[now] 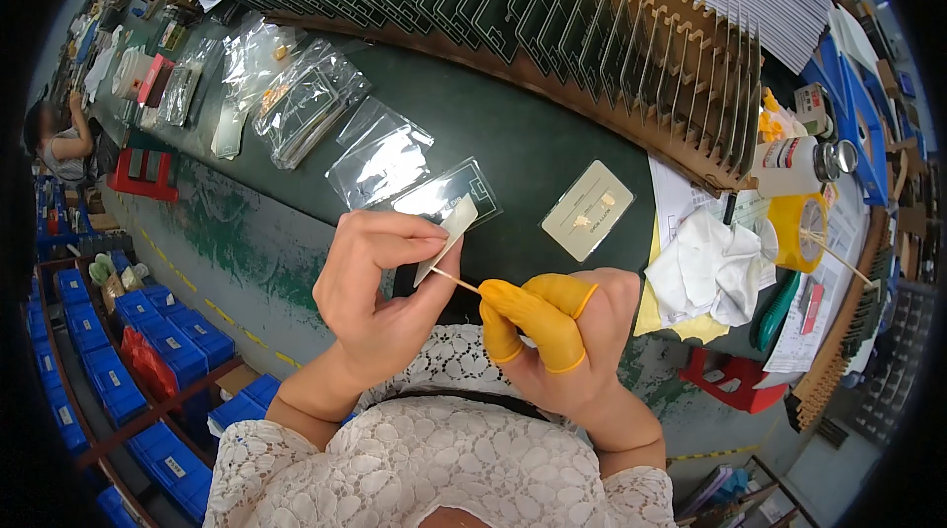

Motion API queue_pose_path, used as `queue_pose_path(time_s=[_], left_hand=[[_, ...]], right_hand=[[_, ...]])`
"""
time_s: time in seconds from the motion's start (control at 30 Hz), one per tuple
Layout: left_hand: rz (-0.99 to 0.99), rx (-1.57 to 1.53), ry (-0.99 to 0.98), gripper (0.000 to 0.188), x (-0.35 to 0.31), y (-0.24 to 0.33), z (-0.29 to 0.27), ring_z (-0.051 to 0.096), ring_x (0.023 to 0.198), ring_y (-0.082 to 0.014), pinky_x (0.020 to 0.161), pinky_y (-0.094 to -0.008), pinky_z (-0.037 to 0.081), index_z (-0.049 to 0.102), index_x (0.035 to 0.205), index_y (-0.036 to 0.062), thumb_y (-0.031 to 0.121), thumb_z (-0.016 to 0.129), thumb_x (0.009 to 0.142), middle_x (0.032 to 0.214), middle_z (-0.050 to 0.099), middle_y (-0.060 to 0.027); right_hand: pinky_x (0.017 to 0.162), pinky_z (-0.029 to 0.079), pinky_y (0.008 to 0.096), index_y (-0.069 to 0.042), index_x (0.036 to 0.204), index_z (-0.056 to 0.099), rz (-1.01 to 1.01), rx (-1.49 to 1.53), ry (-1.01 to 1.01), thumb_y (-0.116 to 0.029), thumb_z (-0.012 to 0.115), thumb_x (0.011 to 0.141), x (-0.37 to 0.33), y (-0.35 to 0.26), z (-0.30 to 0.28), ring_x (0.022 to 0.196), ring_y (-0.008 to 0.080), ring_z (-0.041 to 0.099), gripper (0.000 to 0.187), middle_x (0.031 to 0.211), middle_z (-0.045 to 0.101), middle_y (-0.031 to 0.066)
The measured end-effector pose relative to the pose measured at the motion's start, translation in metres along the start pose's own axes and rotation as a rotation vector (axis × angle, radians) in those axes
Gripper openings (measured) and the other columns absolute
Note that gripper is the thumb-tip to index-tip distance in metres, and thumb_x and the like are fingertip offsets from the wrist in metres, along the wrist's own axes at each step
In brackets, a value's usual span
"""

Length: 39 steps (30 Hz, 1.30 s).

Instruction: The person uses a wooden stick to apply a substance to a small green circuit board. They then wipe the board with a white cloth. The person repeats this process on another board, handling them one at a time.

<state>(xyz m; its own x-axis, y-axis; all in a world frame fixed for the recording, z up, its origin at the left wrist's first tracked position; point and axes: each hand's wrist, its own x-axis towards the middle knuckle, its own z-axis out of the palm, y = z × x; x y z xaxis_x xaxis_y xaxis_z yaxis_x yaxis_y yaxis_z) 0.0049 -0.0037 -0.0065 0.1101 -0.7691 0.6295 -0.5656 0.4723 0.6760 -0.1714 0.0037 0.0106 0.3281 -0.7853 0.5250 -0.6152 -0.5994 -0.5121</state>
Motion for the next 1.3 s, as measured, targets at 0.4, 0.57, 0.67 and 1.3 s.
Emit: queue_pose_path(time_s=[0.4, 0.57, 0.67, 1.3], left_hand=[[-0.036, 0.0, -0.002, 0.031, 0.001, 0.002, 0.002, 0.06, 0.07, -0.0244, 0.064, -0.0331, 0.043, 0.063, 0.086, 0.0035, -0.008, 0.079, 0.062, 0.085, 0.068, -0.0093], [-0.072, 0.037, 0.02, 0.029, 0.001, 0.001, 0.0, 0.061, 0.07, -0.0217, 0.064, -0.0315, 0.043, 0.062, 0.084, 0.0039, -0.009, 0.079, 0.064, 0.084, 0.068, -0.0081], [-0.069, 0.043, 0.013, 0.03, 0.003, 0.002, 0.002, 0.061, 0.07, -0.0206, 0.065, -0.0307, 0.043, 0.061, 0.084, 0.0041, -0.01, 0.079, 0.064, 0.084, 0.068, -0.0076], [-0.056, 0.071, -0.022, 0.028, 0.004, 0.004, -0.001, 0.063, 0.072, -0.0159, 0.066, -0.0251, 0.049, 0.06, 0.083, 0.003, -0.015, 0.076, 0.069, 0.086, 0.067, -0.0094]], right_hand=[[0.069, 0.038, 0.0338, -0.013, 0.099, 0.068, 0.06, -0.034, 0.071, -0.004, 0.081, 0.068, 0.002, 0.004, -0.006, 0.075, 0.0224, 0.051, 0.035, 0.089, 0.058, 0.0024], [0.07, 0.037, 0.0363, -0.008, 0.096, 0.067, 0.157, -0.197, 0.138, -0.002, 0.078, 0.071, -0.002, 0.034, -0.015, 0.077, 0.0262, 0.05, 0.028, 0.087, 0.056, 0.0076], [0.07, 0.036, 0.0372, -0.005, 0.096, 0.067, 0.201, -0.277, 0.033, -0.003, 0.077, 0.072, -0.012, 0.049, -0.018, 0.079, 0.0274, 0.048, 0.026, 0.088, 0.055, 0.0088], [0.07, 0.034, 0.0392, -0.003, 0.097, 0.065, 0.24, -0.379, -0.074, -0.002, 0.074, 0.071, -0.024, 0.056, -0.016, 0.08, 0.0299, 0.047, 0.027, 0.087, 0.051, 0.0106]])
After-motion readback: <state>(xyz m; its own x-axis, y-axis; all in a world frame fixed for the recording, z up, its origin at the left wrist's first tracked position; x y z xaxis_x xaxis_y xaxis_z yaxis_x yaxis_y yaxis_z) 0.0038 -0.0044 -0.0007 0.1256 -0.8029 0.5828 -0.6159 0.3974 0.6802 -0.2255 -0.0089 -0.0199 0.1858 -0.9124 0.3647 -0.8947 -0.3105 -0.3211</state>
